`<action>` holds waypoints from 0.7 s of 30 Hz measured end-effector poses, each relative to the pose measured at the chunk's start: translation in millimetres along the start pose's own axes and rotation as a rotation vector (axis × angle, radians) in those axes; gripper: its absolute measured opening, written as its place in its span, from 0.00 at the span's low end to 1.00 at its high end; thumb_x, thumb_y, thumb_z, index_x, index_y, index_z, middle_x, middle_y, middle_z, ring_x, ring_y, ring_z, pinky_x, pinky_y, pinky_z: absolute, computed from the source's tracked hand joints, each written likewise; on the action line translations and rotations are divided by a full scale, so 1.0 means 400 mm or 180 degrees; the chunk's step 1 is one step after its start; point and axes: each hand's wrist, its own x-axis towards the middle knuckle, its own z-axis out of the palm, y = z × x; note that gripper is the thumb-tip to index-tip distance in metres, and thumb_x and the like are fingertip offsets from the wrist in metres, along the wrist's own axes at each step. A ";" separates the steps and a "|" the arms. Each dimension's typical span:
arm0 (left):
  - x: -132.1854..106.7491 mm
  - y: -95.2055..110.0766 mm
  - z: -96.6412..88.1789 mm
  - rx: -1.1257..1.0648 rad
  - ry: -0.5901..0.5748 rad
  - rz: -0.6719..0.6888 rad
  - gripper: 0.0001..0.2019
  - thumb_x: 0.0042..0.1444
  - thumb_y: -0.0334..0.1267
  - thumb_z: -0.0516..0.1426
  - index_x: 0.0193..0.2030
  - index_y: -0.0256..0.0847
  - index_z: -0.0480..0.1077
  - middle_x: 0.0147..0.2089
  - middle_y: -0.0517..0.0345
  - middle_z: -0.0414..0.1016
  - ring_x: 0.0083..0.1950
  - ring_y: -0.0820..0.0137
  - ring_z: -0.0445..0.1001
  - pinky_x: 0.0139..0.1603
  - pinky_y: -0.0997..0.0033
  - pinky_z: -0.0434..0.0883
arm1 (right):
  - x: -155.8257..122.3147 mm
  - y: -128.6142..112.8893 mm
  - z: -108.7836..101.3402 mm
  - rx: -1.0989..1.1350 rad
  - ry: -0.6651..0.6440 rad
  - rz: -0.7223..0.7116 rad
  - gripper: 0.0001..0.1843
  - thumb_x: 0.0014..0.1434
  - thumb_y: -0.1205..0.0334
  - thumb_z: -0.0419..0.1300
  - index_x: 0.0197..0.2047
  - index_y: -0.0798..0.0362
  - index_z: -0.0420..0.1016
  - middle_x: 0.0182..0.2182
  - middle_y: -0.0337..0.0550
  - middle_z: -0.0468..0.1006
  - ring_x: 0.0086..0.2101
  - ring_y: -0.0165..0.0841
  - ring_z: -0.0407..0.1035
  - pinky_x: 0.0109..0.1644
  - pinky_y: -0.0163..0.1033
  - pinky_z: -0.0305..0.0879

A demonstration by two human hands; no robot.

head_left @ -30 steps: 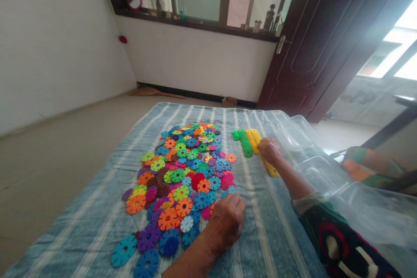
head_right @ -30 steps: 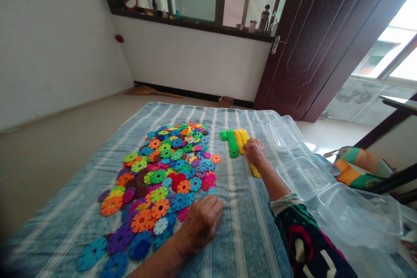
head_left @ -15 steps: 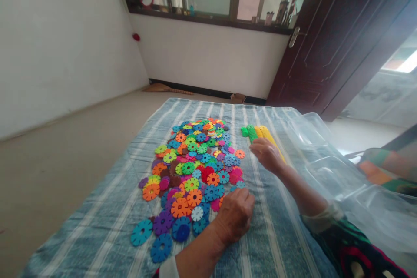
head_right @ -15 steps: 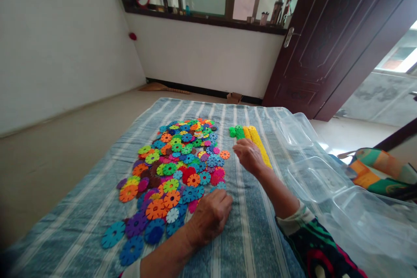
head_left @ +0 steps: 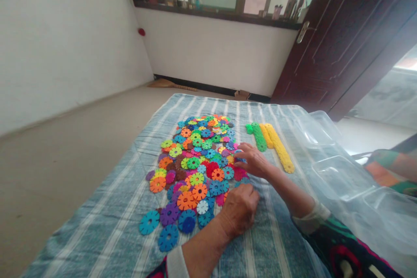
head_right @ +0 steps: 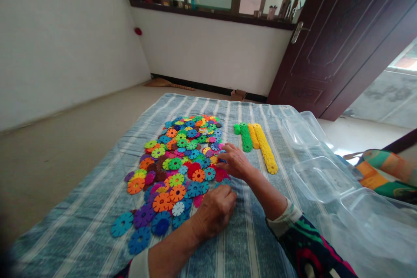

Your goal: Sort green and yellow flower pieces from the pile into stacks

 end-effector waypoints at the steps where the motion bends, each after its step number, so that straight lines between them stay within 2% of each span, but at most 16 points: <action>1: 0.000 0.000 0.001 -0.0040 0.0005 -0.0012 0.06 0.57 0.28 0.51 0.34 0.40 0.67 0.33 0.54 0.69 0.36 0.66 0.68 0.33 0.67 0.64 | -0.004 0.003 -0.001 0.0067 0.0042 -0.0034 0.07 0.58 0.58 0.64 0.39 0.50 0.81 0.47 0.50 0.74 0.51 0.41 0.66 0.53 0.47 0.65; 4: 0.000 0.000 0.003 -0.0096 0.0012 -0.0050 0.05 0.57 0.29 0.51 0.34 0.40 0.66 0.34 0.54 0.69 0.36 0.66 0.68 0.34 0.67 0.63 | -0.009 0.007 -0.002 0.0247 0.0183 -0.0078 0.06 0.59 0.60 0.63 0.36 0.50 0.81 0.44 0.49 0.75 0.48 0.39 0.68 0.52 0.46 0.66; 8: 0.000 0.000 0.002 -0.0010 -0.0018 -0.0049 0.05 0.58 0.30 0.51 0.34 0.40 0.67 0.34 0.54 0.69 0.36 0.67 0.68 0.34 0.68 0.63 | 0.002 -0.003 0.001 0.0278 0.0222 -0.0028 0.06 0.60 0.62 0.62 0.36 0.50 0.81 0.46 0.49 0.75 0.49 0.39 0.68 0.52 0.45 0.66; 11: 0.000 0.001 -0.004 0.0130 -0.0149 -0.0039 0.04 0.58 0.30 0.52 0.36 0.39 0.68 0.35 0.54 0.70 0.37 0.66 0.69 0.34 0.68 0.64 | 0.018 -0.019 0.005 0.0062 0.0111 -0.0048 0.05 0.60 0.61 0.62 0.36 0.50 0.80 0.46 0.49 0.74 0.51 0.40 0.65 0.54 0.45 0.64; 14: 0.002 0.003 -0.010 0.0198 -0.0227 -0.0040 0.05 0.58 0.31 0.52 0.37 0.39 0.69 0.36 0.53 0.71 0.38 0.66 0.69 0.35 0.67 0.64 | 0.037 -0.033 0.011 -0.0170 -0.0098 -0.0006 0.06 0.60 0.61 0.61 0.33 0.51 0.79 0.45 0.48 0.74 0.50 0.39 0.65 0.52 0.45 0.64; 21: 0.003 0.002 -0.013 0.0200 -0.0224 -0.0025 0.05 0.59 0.31 0.52 0.37 0.39 0.69 0.36 0.54 0.72 0.37 0.65 0.70 0.34 0.68 0.64 | 0.058 -0.030 0.020 -0.0303 -0.0340 0.0102 0.07 0.61 0.62 0.60 0.32 0.52 0.78 0.45 0.47 0.73 0.50 0.38 0.64 0.51 0.42 0.63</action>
